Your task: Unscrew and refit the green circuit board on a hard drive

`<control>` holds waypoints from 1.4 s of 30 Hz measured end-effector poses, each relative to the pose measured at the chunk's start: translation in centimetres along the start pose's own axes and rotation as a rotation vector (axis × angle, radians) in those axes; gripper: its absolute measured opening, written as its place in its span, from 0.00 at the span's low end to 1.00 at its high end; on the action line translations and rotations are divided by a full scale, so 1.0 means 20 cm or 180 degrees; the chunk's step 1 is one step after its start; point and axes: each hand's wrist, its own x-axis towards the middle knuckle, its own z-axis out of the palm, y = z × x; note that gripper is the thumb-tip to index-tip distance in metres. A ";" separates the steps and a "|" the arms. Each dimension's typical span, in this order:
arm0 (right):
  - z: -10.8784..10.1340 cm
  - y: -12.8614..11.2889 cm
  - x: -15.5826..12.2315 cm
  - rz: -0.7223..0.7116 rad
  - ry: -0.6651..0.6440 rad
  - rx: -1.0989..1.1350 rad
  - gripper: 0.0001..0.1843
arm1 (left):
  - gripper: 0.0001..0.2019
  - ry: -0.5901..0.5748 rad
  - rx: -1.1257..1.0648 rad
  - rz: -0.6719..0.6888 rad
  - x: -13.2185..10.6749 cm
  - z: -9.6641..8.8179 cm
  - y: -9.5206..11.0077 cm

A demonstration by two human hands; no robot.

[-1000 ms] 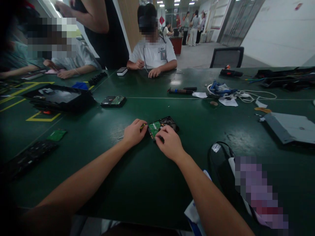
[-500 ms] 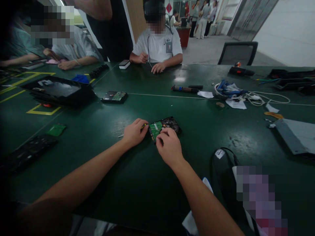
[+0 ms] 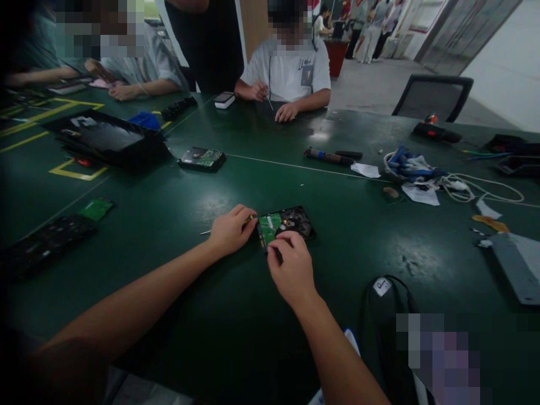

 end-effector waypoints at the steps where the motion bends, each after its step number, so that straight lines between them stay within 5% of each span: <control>1: 0.01 0.00 0.00 0.0017 -0.0026 -0.0010 0.07 | 0.14 -0.0008 -0.0008 -0.0005 0.00 0.00 0.00; 15: 0.03 -0.01 0.02 0.0169 -0.0073 0.0118 0.07 | 0.14 -0.0112 -0.0058 -0.0022 0.01 -0.01 -0.01; 27: -0.04 0.03 0.08 0.0432 0.0895 0.0183 0.07 | 0.13 0.0219 -0.0265 -0.0180 -0.01 -0.03 0.01; 30: -0.05 -0.02 0.06 0.0159 0.0709 0.0353 0.08 | 0.13 0.0739 -0.0420 0.0227 -0.06 -0.05 0.05; 33: -0.05 -0.08 0.03 -0.0152 0.0434 0.0555 0.18 | 0.17 0.1280 -0.0637 0.1137 -0.13 -0.06 0.11; 36: -0.04 -0.11 0.02 -0.0454 0.0295 0.0617 0.20 | 0.24 0.1390 -0.1078 0.1928 -0.18 -0.04 0.14; 39: -0.03 -0.11 0.02 -0.0579 0.0259 0.0617 0.18 | 0.30 0.1433 -0.1302 0.2165 -0.19 -0.02 0.15; 42: -0.04 -0.10 0.02 -0.0457 0.0375 0.0593 0.17 | 0.33 0.1483 -0.1213 0.1913 -0.17 0.00 0.14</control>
